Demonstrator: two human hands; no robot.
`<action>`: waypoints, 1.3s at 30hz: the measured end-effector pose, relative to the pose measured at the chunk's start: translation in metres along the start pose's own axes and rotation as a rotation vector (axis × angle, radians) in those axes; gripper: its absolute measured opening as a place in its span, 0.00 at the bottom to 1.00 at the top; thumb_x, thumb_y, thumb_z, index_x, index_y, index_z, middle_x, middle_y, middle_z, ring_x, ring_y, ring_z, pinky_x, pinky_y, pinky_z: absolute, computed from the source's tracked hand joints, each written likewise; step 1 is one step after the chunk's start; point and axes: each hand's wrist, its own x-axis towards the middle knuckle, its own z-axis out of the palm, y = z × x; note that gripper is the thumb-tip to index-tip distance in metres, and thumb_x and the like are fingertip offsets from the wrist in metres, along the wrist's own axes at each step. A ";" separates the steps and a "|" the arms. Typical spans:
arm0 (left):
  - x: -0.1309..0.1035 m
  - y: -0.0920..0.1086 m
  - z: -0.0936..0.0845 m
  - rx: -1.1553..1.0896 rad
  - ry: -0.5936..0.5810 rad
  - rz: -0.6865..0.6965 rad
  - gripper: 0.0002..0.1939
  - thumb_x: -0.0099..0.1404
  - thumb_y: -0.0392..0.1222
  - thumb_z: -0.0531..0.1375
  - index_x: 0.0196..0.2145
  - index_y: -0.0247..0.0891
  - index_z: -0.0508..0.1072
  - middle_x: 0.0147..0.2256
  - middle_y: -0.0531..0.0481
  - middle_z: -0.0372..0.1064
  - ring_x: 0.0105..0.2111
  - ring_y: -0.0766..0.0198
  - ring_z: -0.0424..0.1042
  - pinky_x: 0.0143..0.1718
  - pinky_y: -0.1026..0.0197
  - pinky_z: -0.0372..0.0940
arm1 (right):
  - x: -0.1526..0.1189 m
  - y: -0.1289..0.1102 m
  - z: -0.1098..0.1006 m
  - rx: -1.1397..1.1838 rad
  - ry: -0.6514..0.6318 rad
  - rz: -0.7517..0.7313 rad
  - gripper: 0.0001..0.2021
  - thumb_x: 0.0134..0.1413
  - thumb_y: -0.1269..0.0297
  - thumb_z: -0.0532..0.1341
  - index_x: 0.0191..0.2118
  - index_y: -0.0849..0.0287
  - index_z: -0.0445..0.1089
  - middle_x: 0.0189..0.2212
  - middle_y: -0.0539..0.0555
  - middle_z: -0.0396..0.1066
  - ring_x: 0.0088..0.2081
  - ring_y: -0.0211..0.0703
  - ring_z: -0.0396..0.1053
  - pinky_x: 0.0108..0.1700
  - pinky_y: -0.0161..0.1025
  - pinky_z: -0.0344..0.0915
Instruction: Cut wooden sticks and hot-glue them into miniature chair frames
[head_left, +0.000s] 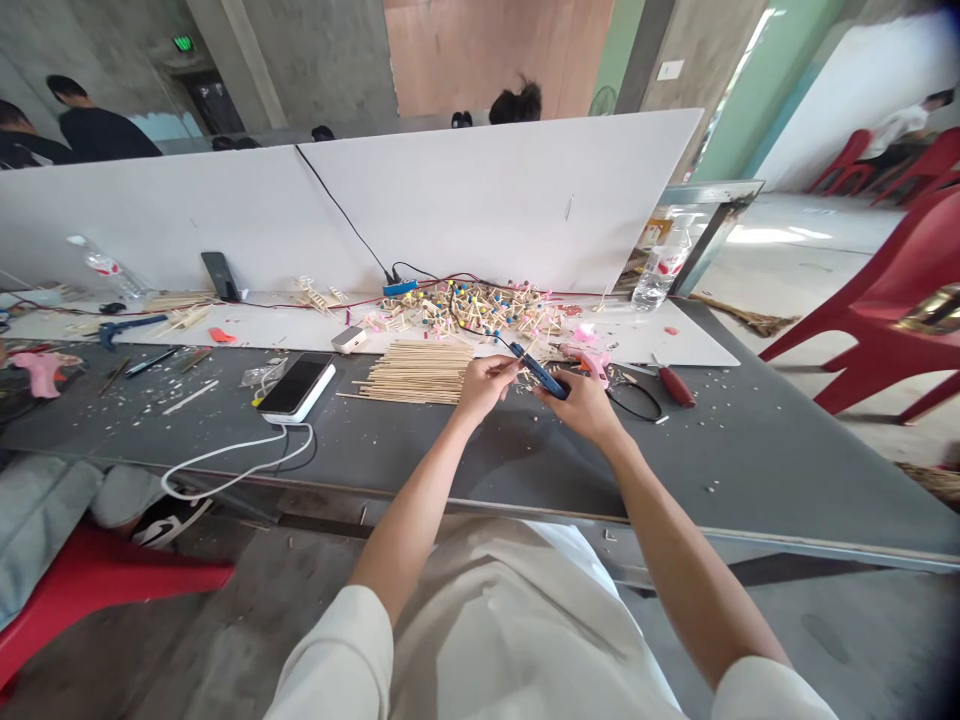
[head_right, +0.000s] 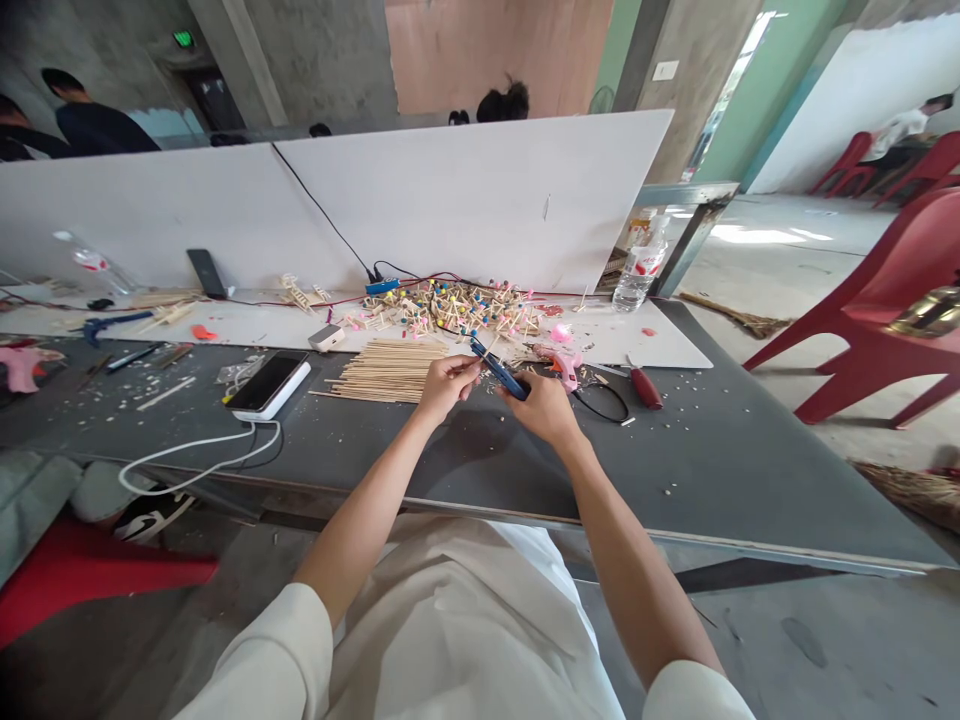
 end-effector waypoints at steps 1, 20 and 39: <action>0.000 0.000 0.000 0.008 -0.010 -0.006 0.19 0.60 0.54 0.67 0.37 0.33 0.79 0.24 0.53 0.71 0.15 0.74 0.60 0.17 0.66 0.53 | 0.000 0.000 0.000 0.014 -0.008 0.000 0.17 0.56 0.47 0.63 0.36 0.58 0.76 0.27 0.55 0.76 0.31 0.48 0.70 0.37 0.41 0.64; -0.005 0.015 -0.002 -0.007 -0.100 -0.039 0.18 0.61 0.52 0.67 0.37 0.32 0.79 0.21 0.53 0.71 0.14 0.74 0.60 0.16 0.66 0.54 | -0.002 -0.002 -0.008 0.018 -0.069 -0.009 0.17 0.57 0.47 0.62 0.30 0.58 0.71 0.22 0.50 0.68 0.26 0.41 0.61 0.32 0.38 0.56; -0.004 0.016 -0.005 -0.006 -0.121 -0.025 0.16 0.62 0.50 0.67 0.34 0.32 0.79 0.22 0.52 0.72 0.14 0.74 0.59 0.16 0.66 0.53 | -0.003 -0.006 -0.009 0.013 -0.072 -0.009 0.16 0.56 0.49 0.62 0.27 0.56 0.67 0.20 0.48 0.63 0.25 0.40 0.56 0.31 0.39 0.55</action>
